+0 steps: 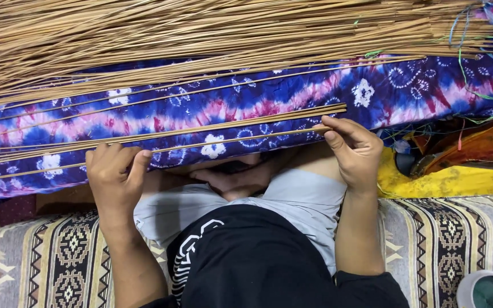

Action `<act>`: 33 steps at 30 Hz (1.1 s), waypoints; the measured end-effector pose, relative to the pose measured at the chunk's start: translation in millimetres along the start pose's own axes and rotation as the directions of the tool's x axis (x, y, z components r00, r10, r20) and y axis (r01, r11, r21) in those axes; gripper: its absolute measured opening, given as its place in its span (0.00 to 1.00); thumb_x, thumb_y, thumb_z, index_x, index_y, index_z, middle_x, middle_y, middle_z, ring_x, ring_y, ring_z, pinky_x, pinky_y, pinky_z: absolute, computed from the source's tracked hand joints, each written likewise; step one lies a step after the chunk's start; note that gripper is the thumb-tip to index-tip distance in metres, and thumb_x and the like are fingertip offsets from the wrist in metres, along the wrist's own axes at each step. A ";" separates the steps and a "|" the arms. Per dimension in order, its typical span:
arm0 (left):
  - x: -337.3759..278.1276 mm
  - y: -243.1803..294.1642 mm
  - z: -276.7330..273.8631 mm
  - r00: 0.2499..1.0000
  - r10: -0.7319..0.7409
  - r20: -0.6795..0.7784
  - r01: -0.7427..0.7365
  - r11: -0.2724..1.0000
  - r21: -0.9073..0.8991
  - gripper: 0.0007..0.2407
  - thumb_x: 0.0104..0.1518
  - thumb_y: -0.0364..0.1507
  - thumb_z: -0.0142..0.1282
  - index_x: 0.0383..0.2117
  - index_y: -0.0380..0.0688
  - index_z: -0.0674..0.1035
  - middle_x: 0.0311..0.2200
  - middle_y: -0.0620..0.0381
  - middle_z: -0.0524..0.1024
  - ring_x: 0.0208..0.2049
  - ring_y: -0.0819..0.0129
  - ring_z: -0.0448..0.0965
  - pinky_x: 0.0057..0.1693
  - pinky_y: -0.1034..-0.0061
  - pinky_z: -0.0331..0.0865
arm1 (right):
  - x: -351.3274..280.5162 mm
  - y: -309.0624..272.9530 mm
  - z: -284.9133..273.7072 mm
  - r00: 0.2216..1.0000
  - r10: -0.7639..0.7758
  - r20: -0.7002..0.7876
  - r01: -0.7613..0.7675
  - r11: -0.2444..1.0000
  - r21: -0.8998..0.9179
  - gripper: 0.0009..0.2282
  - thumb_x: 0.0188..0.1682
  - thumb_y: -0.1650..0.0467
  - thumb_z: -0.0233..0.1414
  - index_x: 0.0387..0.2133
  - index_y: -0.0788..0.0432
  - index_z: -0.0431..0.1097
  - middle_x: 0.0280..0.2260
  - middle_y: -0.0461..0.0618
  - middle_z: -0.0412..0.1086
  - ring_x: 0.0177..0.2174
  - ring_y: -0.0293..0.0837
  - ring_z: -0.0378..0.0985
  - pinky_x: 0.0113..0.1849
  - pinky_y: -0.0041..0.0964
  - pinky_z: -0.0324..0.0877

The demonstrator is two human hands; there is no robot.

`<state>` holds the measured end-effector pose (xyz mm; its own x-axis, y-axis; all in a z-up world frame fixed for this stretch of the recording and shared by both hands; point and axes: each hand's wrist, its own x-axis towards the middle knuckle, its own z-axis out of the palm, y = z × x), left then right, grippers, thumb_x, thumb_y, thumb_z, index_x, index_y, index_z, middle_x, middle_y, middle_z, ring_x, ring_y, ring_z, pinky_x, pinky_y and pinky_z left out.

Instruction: Weaving thin bamboo sticks into a mat or screen while seated on the floor.

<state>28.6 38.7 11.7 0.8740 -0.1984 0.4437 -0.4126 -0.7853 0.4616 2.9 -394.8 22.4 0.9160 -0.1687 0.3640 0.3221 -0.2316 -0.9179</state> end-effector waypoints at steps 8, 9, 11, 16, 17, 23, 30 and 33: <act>6.1 9.9 -1.5 1.000 0.015 -0.002 -0.015 1.000 -0.007 0.12 0.69 0.36 0.63 0.27 0.45 0.81 0.17 0.58 0.62 0.26 0.56 0.66 0.44 0.66 0.58 | 7.9 -10.1 0.1 0.995 -0.094 0.027 0.098 0.982 -0.159 0.04 0.54 0.76 0.59 0.36 0.68 0.79 0.31 0.58 0.76 0.34 0.51 0.80 0.41 0.41 0.73; 7.2 11.9 -2.0 1.000 0.017 -0.008 -0.017 1.000 -0.010 0.12 0.68 0.35 0.63 0.27 0.45 0.81 0.17 0.58 0.62 0.26 0.56 0.65 0.44 0.66 0.58 | 9.8 -13.4 0.1 0.987 -0.151 0.047 0.158 0.955 -0.249 0.03 0.54 0.76 0.60 0.35 0.66 0.79 0.32 0.57 0.77 0.35 0.54 0.80 0.42 0.42 0.72; 7.4 11.3 -1.8 1.000 0.020 -0.012 -0.020 1.000 0.004 0.12 0.68 0.35 0.64 0.27 0.45 0.81 0.17 0.58 0.63 0.26 0.56 0.66 0.45 0.66 0.58 | 15.6 -25.8 3.1 0.972 -0.219 0.087 0.236 0.894 -0.380 0.02 0.54 0.75 0.61 0.36 0.64 0.80 0.34 0.56 0.77 0.37 0.55 0.79 0.44 0.43 0.72; 10.0 17.2 -0.4 0.999 0.051 -0.020 -0.051 0.999 0.003 0.12 0.68 0.35 0.64 0.28 0.43 0.81 0.18 0.56 0.64 0.27 0.55 0.66 0.46 0.65 0.58 | 10.7 -20.6 8.9 0.924 -0.296 0.241 0.380 0.654 -0.653 0.05 0.54 0.68 0.63 0.40 0.53 0.81 0.41 0.47 0.77 0.41 0.53 0.73 0.56 0.52 0.59; 9.1 16.3 1.2 0.997 0.068 -0.023 -0.067 0.998 0.022 0.12 0.68 0.36 0.64 0.28 0.44 0.82 0.18 0.56 0.64 0.27 0.55 0.66 0.46 0.64 0.58 | 9.7 -22.1 13.2 0.921 -0.293 0.257 0.389 0.642 -0.660 0.06 0.54 0.66 0.63 0.40 0.52 0.80 0.41 0.45 0.77 0.41 0.51 0.74 0.58 0.54 0.54; 10.3 24.1 8.8 0.993 0.110 -0.033 -0.108 0.993 0.046 0.12 0.67 0.37 0.63 0.28 0.47 0.82 0.19 0.57 0.66 0.26 0.57 0.66 0.46 0.64 0.58 | 7.4 -24.1 32.1 0.927 -0.279 0.250 0.375 0.689 -0.621 0.08 0.53 0.62 0.63 0.40 0.51 0.80 0.35 0.43 0.77 0.38 0.48 0.74 0.61 0.58 0.45; 7.3 25.4 15.3 0.988 0.141 -0.057 -0.134 0.985 0.110 0.13 0.67 0.39 0.63 0.27 0.47 0.82 0.18 0.58 0.65 0.25 0.57 0.66 0.43 0.65 0.58 | 1.7 -17.3 41.0 0.979 -0.149 0.141 0.199 0.851 -0.486 0.02 0.53 0.65 0.62 0.32 0.47 0.81 0.28 0.38 0.76 0.36 0.44 0.74 0.63 0.53 0.41; 7.5 31.1 15.3 0.987 0.142 -0.069 -0.132 0.983 0.127 0.14 0.68 0.40 0.62 0.27 0.47 0.82 0.18 0.59 0.65 0.25 0.59 0.66 0.43 0.65 0.58 | 2.4 -16.3 39.9 0.977 -0.180 0.116 0.214 0.814 -0.541 0.03 0.54 0.64 0.62 0.32 0.44 0.81 0.30 0.36 0.77 0.38 0.43 0.73 0.63 0.53 0.38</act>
<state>26.2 3.8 17.6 0.7868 -0.2665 0.5568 -0.4884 -0.8204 0.2975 9.3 -353.2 31.9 0.8646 -0.0118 0.5024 0.3289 -0.7426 -0.5835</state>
